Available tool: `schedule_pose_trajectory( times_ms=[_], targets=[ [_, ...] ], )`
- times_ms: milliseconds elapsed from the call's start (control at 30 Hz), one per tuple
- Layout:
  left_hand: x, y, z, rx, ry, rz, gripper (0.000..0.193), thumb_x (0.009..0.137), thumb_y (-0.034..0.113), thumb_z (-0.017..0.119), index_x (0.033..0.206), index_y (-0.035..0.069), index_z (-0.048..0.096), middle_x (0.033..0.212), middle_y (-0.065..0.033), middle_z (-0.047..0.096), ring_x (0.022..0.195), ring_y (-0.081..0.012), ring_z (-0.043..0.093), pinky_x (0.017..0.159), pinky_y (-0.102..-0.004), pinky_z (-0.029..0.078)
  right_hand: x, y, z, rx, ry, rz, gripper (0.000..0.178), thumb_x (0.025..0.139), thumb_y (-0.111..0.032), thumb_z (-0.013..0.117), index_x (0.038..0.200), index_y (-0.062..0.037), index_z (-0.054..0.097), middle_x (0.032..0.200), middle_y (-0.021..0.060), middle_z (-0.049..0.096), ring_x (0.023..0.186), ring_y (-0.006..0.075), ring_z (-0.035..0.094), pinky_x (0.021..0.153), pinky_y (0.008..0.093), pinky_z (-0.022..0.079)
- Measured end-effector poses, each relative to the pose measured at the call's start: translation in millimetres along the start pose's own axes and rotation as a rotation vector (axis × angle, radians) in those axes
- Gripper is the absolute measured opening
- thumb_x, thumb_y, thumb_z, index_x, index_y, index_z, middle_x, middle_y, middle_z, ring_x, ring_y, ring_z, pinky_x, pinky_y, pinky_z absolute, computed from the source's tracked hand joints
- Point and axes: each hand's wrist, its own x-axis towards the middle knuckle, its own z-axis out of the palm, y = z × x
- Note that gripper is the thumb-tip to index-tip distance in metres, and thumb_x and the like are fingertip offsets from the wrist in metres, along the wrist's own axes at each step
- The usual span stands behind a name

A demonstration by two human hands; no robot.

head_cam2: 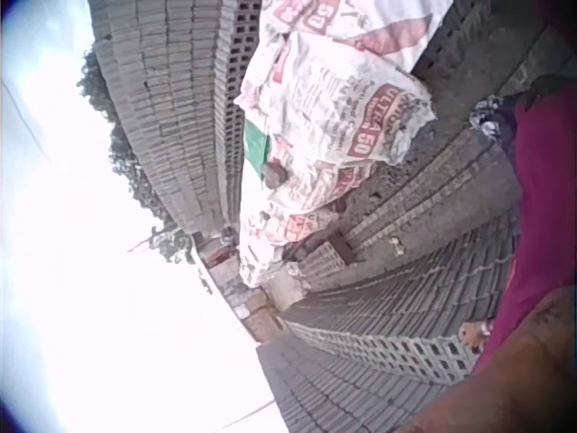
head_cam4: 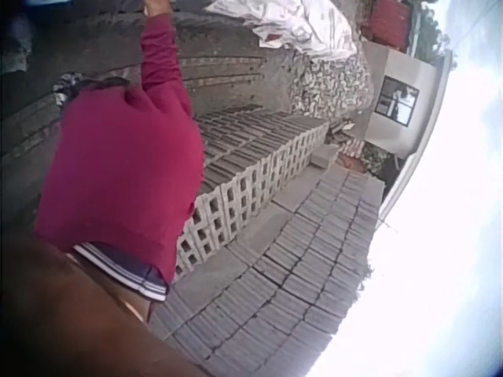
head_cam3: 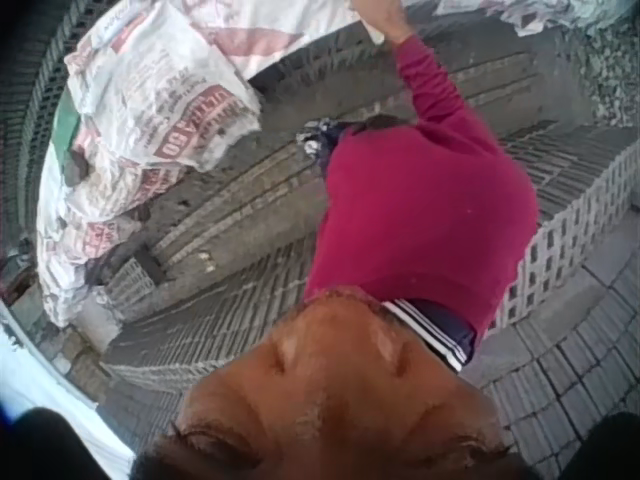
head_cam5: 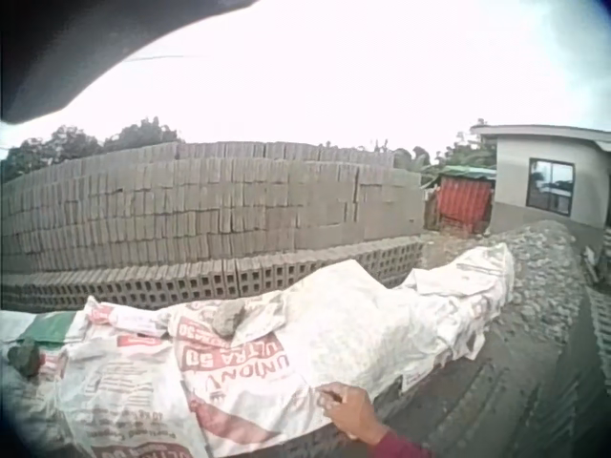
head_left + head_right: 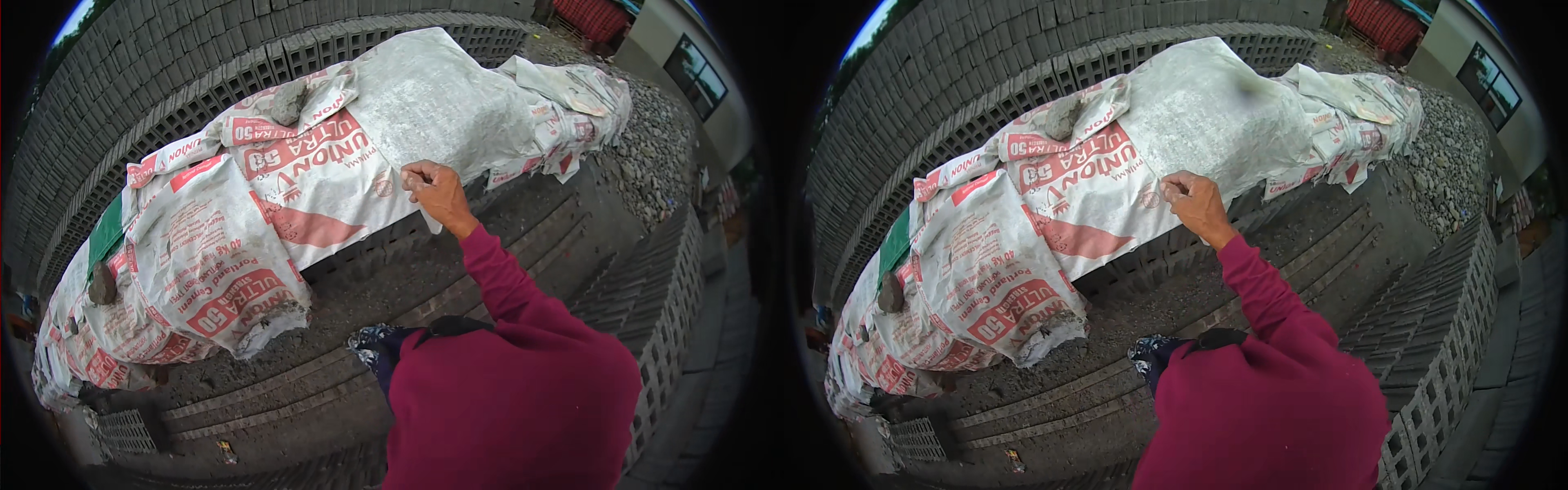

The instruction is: The person stacks concrete blocks outdoors, picking them up from a pile and placing them onto a structured stack, and occasionally handles a metal frame tool.

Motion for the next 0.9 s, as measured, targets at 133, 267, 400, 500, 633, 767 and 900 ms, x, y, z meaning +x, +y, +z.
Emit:
schedule_pose_trajectory(
  times_ms=[133, 267, 400, 500, 633, 767, 900],
  targets=[
    [-18, 39, 26, -0.057, -0.148, 0.039, 0.032, 0.095, 0.033, 0.059, 0.106, 0.003, 0.063, 0.098, -0.0194, 0.064, 0.083, -0.0353, 0.063, 0.07, -0.0512, 0.048, 9, 3, -58, -0.022, 0.089, 0.027, 0.024, 0.092, -0.017, 0.066, 0.104, 0.003, 0.069, 0.08, 0.0037, 0.066, 0.068, 0.0091, 0.059, 0.063, 0.027, 0.049],
    [-40, 79, 59, -0.094, -0.283, 0.04, 0.033, 0.095, 0.032, 0.059, 0.108, 0.002, 0.062, 0.1, -0.0191, 0.065, 0.083, -0.035, 0.064, 0.069, -0.0502, 0.049, 23, 21, -99, -0.104, 0.108, -0.063, 0.023, 0.092, -0.018, 0.066, 0.1, 0.0028, 0.07, 0.077, 0.0071, 0.068, 0.068, 0.0114, 0.06, 0.063, 0.0293, 0.049],
    [-69, 112, 92, -0.102, -0.392, -0.025, 0.034, 0.095, 0.031, 0.059, 0.11, 0.002, 0.062, 0.101, -0.0189, 0.065, 0.082, -0.0347, 0.065, 0.067, -0.0492, 0.05, 37, 13, -143, -0.097, -0.009, -0.106, 0.018, 0.091, -0.014, 0.067, 0.098, 0.0016, 0.071, 0.075, 0.0103, 0.069, 0.066, 0.012, 0.061, 0.061, 0.029, 0.049],
    [-100, 136, 123, -0.106, -0.473, -0.097, 0.034, 0.095, 0.031, 0.059, 0.111, 0.001, 0.062, 0.102, -0.0187, 0.066, 0.082, -0.0345, 0.065, 0.066, -0.0484, 0.051, 58, 31, -192, -0.159, -0.005, -0.315, 0.016, 0.089, -0.014, 0.07, 0.096, -0.0001, 0.071, 0.075, 0.0094, 0.068, 0.063, 0.0132, 0.061, 0.056, 0.0288, 0.048],
    [-157, 172, 158, -0.13, -0.541, -0.291, 0.035, 0.095, 0.03, 0.059, 0.113, 0.0, 0.062, 0.103, -0.0184, 0.066, 0.082, -0.0343, 0.066, 0.065, -0.0474, 0.052, 105, 75, -295, -0.233, 0.013, -0.424, 0.015, 0.085, -0.01, 0.075, 0.095, 0.0003, 0.071, 0.074, 0.011, 0.068, 0.061, 0.0148, 0.064, 0.053, 0.0285, 0.047],
    [-218, 188, 167, -0.151, -0.6, -0.522, 0.036, 0.095, 0.029, 0.059, 0.115, -0.001, 0.062, 0.105, -0.0181, 0.067, 0.081, -0.034, 0.067, 0.063, -0.0463, 0.052, 156, 137, -431, -0.195, 0.228, -0.339, 0.016, 0.088, -0.012, 0.072, 0.096, 0.0014, 0.071, 0.077, 0.0095, 0.07, 0.066, 0.0125, 0.064, 0.058, 0.0279, 0.05],
    [-260, 203, 153, -0.159, -0.647, -0.68, 0.037, 0.095, 0.028, 0.058, 0.117, -0.001, 0.062, 0.106, -0.0179, 0.067, 0.081, -0.0337, 0.068, 0.062, -0.0453, 0.053, 155, 210, -581, -0.426, 0.454, 0.018, 0.025, 0.092, -0.021, 0.065, 0.1, 0.0023, 0.07, 0.082, 0.0164, 0.071, 0.07, 0.0219, 0.067, 0.066, 0.0342, 0.052]
  ],
)
